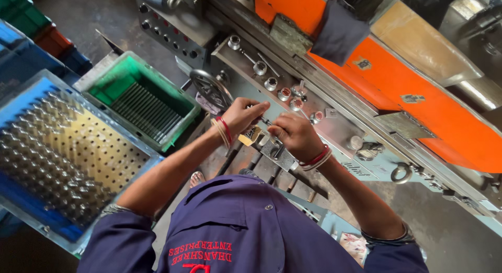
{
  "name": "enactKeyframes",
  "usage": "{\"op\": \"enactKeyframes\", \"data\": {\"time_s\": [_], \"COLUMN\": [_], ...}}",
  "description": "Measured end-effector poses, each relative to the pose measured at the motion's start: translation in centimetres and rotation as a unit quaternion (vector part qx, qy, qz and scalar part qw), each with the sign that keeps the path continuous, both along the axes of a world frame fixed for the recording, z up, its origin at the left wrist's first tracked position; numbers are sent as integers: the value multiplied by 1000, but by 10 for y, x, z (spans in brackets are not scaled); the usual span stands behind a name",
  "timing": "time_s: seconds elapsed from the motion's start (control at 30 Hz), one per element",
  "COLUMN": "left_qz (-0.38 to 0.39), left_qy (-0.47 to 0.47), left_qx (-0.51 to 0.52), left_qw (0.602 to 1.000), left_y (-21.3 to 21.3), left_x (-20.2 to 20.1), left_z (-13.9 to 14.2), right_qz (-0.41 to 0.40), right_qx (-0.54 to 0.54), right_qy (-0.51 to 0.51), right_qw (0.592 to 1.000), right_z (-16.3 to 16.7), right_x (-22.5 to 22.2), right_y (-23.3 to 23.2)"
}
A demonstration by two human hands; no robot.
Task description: The person operates a metal forming machine by inserting metal rods into the machine, pulling a lever to activate the forming process, and then removing the formed metal pieces. They place the finished pieces into a green tray and repeat the process multiple times.
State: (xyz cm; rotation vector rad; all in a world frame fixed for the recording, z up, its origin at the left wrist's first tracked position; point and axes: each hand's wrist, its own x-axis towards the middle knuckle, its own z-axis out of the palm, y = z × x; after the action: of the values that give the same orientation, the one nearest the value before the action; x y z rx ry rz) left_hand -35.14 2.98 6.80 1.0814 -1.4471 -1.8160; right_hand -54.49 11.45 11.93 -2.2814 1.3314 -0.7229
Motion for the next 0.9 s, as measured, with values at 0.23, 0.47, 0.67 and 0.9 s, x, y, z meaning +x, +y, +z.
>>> {"op": "enactKeyframes", "data": {"time_s": [0.23, 0.47, 0.67, 0.9], "left_qz": [39, 198, 154, 37], "left_qy": [153, 400, 302, 166], "left_qx": [-251, 264, 332, 17], "left_qw": [955, 855, 880, 985], "left_y": [-25, -109, -145, -207], "left_x": [52, 86, 116, 7], "left_z": [-6, -98, -118, 25], "right_qz": [-35, -183, -283, -568], "right_qx": [274, -30, -80, -106], "right_qy": [-474, -269, 30, 223], "right_qw": [836, 945, 955, 785], "right_z": [-58, -82, -105, -60], "right_x": [67, 102, 22, -180], "right_y": [-7, -64, -29, 35]}}
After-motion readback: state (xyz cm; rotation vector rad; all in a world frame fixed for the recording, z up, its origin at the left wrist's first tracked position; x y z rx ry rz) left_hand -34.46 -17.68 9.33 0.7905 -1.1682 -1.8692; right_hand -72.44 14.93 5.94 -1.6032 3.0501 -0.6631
